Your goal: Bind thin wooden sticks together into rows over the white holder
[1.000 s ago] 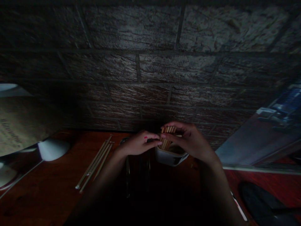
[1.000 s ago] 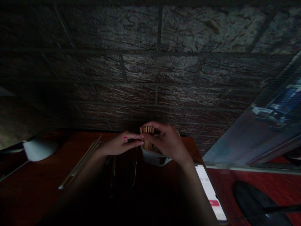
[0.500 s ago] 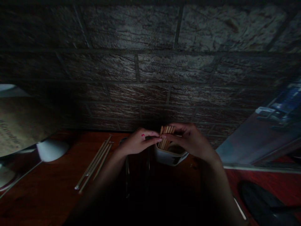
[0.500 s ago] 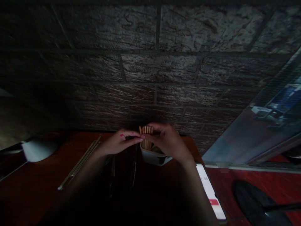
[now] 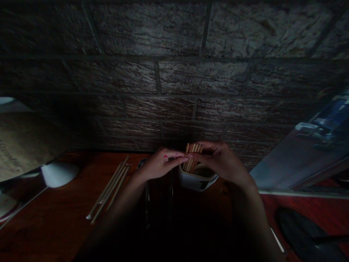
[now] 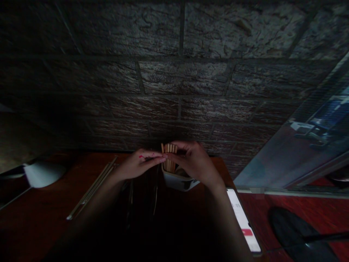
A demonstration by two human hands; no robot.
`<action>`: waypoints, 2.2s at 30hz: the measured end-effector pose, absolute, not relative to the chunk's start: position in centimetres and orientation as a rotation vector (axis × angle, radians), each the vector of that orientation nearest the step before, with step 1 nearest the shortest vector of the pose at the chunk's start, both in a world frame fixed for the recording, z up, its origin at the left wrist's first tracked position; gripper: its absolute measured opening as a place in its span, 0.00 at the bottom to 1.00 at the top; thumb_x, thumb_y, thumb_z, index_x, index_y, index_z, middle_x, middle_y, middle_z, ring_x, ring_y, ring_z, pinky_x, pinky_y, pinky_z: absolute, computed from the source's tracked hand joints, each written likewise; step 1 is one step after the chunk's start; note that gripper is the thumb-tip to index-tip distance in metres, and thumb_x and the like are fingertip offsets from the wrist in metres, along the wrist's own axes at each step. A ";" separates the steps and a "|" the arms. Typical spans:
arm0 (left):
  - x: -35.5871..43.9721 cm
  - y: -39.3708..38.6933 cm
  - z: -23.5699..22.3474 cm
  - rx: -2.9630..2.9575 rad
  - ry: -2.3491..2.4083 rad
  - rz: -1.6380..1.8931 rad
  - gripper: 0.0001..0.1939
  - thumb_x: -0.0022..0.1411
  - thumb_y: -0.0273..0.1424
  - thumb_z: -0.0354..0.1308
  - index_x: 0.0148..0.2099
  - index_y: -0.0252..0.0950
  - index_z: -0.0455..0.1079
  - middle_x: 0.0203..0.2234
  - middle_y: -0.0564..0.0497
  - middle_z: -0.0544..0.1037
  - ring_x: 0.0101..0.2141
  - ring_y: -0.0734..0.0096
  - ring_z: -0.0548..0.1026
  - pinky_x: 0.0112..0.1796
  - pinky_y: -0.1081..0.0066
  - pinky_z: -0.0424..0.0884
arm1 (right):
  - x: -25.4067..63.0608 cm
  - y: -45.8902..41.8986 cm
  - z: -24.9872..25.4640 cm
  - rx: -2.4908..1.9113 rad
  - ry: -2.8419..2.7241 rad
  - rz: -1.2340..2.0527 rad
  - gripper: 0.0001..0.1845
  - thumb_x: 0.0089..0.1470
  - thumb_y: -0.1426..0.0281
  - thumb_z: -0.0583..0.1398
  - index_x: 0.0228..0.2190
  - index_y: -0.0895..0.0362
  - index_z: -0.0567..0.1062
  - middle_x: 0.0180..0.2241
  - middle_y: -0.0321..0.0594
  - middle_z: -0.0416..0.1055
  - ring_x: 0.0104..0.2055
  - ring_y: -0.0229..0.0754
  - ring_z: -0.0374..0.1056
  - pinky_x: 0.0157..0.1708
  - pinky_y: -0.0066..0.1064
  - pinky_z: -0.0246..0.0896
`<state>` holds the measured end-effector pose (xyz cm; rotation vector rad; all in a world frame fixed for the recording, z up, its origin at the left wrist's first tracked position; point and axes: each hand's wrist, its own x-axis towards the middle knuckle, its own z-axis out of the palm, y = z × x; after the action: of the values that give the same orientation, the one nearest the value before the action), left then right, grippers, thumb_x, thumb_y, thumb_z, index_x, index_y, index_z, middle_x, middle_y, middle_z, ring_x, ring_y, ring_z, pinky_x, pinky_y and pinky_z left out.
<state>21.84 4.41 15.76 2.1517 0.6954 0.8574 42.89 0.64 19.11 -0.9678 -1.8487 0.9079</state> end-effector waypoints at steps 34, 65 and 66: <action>21.1 5.0 16.0 2.134 0.632 0.667 0.12 0.66 0.32 0.55 0.45 0.31 0.76 0.34 0.48 0.81 0.33 0.74 0.77 0.34 0.74 0.73 | 43.0 0.8 18.8 -1.061 -1.962 0.870 0.13 0.56 0.60 0.63 0.36 0.55 0.80 0.34 0.36 0.79 0.35 0.39 0.72 0.34 0.29 0.65; 21.3 4.6 15.8 2.257 0.670 0.663 0.11 0.65 0.33 0.57 0.46 0.34 0.77 0.39 0.48 0.83 0.36 0.71 0.79 0.38 0.72 0.72 | 42.9 0.7 18.9 -1.106 -2.032 0.815 0.14 0.55 0.57 0.62 0.33 0.56 0.80 0.31 0.37 0.78 0.33 0.39 0.72 0.31 0.29 0.63; 21.3 4.6 15.9 2.272 0.672 0.659 0.12 0.65 0.33 0.57 0.46 0.34 0.77 0.38 0.47 0.83 0.36 0.71 0.79 0.37 0.72 0.72 | 43.0 0.7 18.9 -1.103 -2.035 0.810 0.15 0.55 0.57 0.62 0.33 0.56 0.80 0.31 0.37 0.78 0.33 0.39 0.72 0.31 0.29 0.63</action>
<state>21.28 4.59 15.87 2.2724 0.6720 0.6590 42.96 0.70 18.88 -1.1026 -2.0351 0.8100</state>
